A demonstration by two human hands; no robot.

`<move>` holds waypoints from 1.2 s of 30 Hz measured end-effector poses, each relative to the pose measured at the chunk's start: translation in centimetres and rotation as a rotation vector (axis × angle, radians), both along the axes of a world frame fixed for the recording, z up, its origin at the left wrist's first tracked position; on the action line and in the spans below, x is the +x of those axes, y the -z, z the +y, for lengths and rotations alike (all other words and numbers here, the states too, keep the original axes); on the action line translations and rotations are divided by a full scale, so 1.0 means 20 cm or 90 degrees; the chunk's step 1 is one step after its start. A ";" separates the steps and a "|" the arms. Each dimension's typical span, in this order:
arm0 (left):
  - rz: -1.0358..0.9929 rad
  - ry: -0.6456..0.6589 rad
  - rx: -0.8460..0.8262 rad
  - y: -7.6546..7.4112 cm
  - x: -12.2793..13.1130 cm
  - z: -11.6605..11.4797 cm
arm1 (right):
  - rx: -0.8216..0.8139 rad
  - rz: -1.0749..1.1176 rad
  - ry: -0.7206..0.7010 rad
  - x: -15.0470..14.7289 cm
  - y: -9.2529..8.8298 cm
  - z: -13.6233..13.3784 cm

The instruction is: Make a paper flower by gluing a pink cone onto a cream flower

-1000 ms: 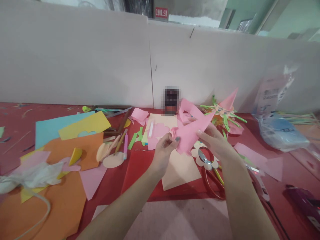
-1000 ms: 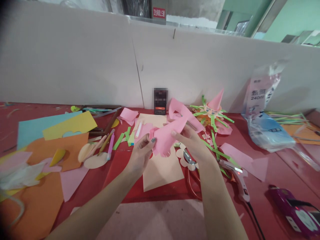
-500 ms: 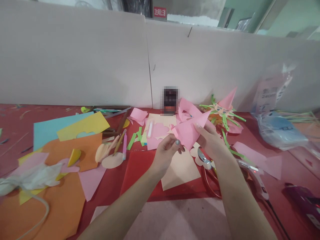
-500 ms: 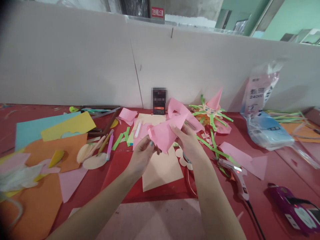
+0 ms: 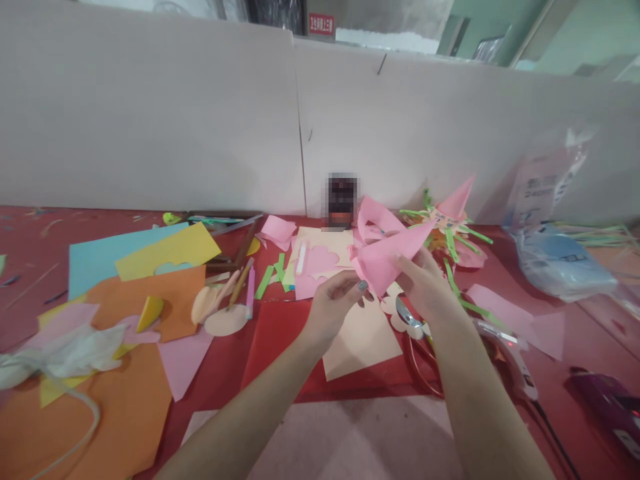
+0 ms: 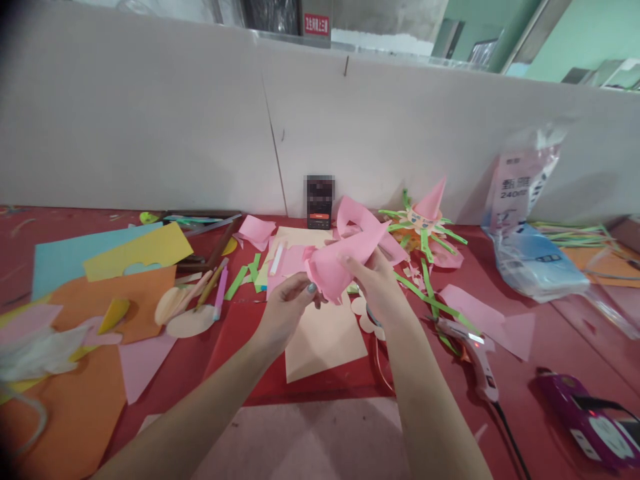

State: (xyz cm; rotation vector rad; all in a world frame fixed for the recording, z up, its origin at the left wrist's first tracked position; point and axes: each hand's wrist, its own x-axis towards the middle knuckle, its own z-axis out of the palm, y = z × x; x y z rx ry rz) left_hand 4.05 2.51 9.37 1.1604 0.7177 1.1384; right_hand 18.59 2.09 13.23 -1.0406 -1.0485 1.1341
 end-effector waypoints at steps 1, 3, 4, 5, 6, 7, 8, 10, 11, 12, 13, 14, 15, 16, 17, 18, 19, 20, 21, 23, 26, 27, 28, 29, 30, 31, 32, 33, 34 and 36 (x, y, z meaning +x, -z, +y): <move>-0.007 0.000 0.004 0.00 0.00 0.00 | 0.005 -0.004 0.002 -0.01 0.00 0.00; -0.025 0.003 0.007 0.01 0.00 0.00 | 0.003 -0.007 -0.001 -0.04 -0.01 -0.01; -0.034 0.007 0.006 0.02 0.00 0.00 | 0.002 -0.006 -0.005 -0.06 -0.01 -0.02; -0.044 0.012 0.006 0.02 0.00 0.00 | 0.005 -0.005 -0.004 -0.07 -0.02 -0.02; -0.052 0.017 0.007 0.03 0.00 0.01 | 0.013 -0.004 0.001 -0.08 -0.03 -0.02; -0.059 0.023 0.008 0.03 0.00 0.01 | 0.023 -0.004 0.009 -0.09 -0.04 -0.03; -0.065 0.028 0.008 0.03 0.00 0.01 | 0.033 -0.007 0.016 -0.09 -0.04 -0.03; -0.070 0.032 0.000 0.02 0.00 0.01 | 0.041 -0.022 0.019 -0.09 -0.06 -0.04; -0.069 0.031 -0.008 0.01 0.00 0.01 | 0.040 -0.036 0.022 -0.09 -0.06 -0.04; -0.067 0.028 -0.016 0.01 0.00 0.01 | 0.035 -0.052 0.030 -0.09 -0.06 -0.04; -0.062 0.024 -0.025 0.00 0.00 0.01 | 0.029 -0.069 0.042 -0.09 -0.06 -0.04; -0.057 0.019 -0.033 -0.01 0.00 0.01 | 0.023 -0.084 0.053 -0.08 -0.06 -0.04; -0.050 0.015 -0.040 -0.01 0.00 0.00 | 0.019 -0.095 0.063 -0.08 -0.05 -0.04; -0.043 0.013 -0.045 -0.01 0.00 0.00 | 0.018 -0.105 0.067 -0.07 -0.05 -0.04; -0.035 0.013 -0.049 -0.01 0.00 0.00 | 0.021 -0.113 0.068 -0.07 -0.04 -0.04; -0.028 0.014 -0.053 -0.01 0.00 0.00 | 0.027 -0.123 0.067 -0.06 -0.04 -0.04; -0.021 0.015 -0.056 -0.01 0.00 0.00 | 0.036 -0.136 0.069 -0.06 -0.04 -0.04; -0.013 0.015 -0.059 -0.01 0.00 0.00 | 0.045 -0.152 0.074 -0.05 -0.03 -0.04; -0.005 0.013 -0.061 -0.01 0.00 0.00 | 0.053 -0.167 0.080 -0.05 -0.03 -0.04; 0.011 0.005 -0.064 -0.01 0.00 0.00 | 0.066 -0.191 0.084 -0.04 -0.03 -0.04; 0.032 -0.001 -0.067 -0.01 0.00 0.01 | 0.074 -0.208 0.073 -0.03 -0.02 -0.04; 0.032 0.000 -0.066 -0.02 0.00 0.01 | 0.073 -0.209 0.070 -0.03 -0.02 -0.04; 0.029 0.001 -0.065 -0.02 0.00 0.01 | 0.071 -0.208 0.069 -0.03 -0.02 -0.04; 0.023 0.002 -0.063 -0.02 0.00 0.01 | 0.070 -0.203 0.072 -0.03 -0.02 -0.04; 0.013 0.003 -0.061 -0.02 0.00 0.01 | 0.070 -0.195 0.075 -0.03 -0.02 -0.04; 0.003 0.005 -0.059 -0.02 0.00 0.01 | 0.071 -0.184 0.078 -0.03 -0.02 -0.04; -0.008 0.009 -0.056 -0.01 0.00 0.01 | 0.071 -0.169 0.077 -0.04 -0.02 -0.04; -0.020 0.015 -0.051 -0.01 0.00 0.01 | 0.068 -0.153 0.069 -0.04 -0.02 -0.04; -0.032 0.023 -0.044 0.00 0.00 0.01 | 0.063 -0.135 0.053 -0.04 -0.03 -0.04; -0.047 0.040 -0.027 0.01 -0.01 0.01 | 0.048 -0.102 0.013 -0.05 -0.04 -0.05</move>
